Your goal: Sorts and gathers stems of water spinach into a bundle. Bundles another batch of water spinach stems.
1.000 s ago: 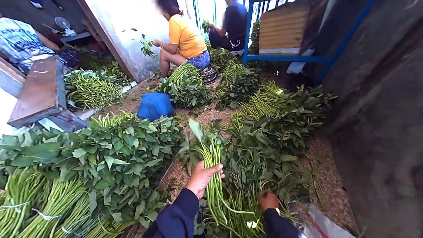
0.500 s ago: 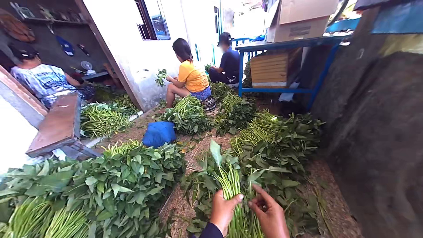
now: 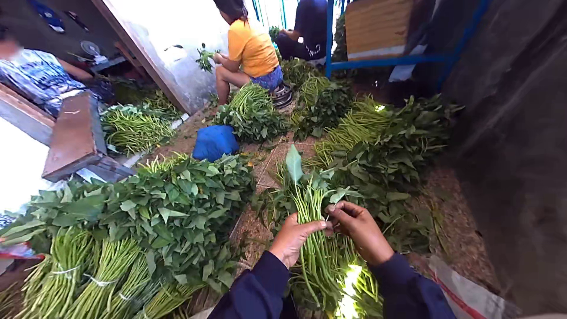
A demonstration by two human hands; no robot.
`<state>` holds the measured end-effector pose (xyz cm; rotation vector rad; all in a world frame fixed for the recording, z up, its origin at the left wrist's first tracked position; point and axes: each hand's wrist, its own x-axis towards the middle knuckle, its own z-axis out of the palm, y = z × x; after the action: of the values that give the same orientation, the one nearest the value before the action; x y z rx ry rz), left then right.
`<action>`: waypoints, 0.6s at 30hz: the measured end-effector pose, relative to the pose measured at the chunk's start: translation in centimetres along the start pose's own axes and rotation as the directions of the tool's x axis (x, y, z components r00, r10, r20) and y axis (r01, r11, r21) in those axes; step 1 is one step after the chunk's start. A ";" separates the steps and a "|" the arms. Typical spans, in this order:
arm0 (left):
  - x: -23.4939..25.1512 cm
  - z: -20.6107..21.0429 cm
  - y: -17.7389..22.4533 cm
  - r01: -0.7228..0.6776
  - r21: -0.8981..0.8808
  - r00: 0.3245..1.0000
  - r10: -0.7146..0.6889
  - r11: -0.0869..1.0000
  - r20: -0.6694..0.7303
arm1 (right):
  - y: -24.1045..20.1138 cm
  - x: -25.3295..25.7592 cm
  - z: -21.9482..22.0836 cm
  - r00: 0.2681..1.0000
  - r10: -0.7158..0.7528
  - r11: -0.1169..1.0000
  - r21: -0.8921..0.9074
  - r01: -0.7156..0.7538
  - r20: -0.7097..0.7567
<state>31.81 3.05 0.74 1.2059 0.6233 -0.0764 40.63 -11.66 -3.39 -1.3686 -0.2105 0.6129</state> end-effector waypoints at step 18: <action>1.4 -4.3 2.4 -0.066 0.045 0.953 0.077 0.997 -0.292 | 20.7 2.0 -0.7 0.924 0.355 0.292 -0.922 -0.256 -0.144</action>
<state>32.13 8.10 1.21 1.2833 0.8397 0.1572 36.68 -9.63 -23.70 -2.5881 -0.4164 0.9478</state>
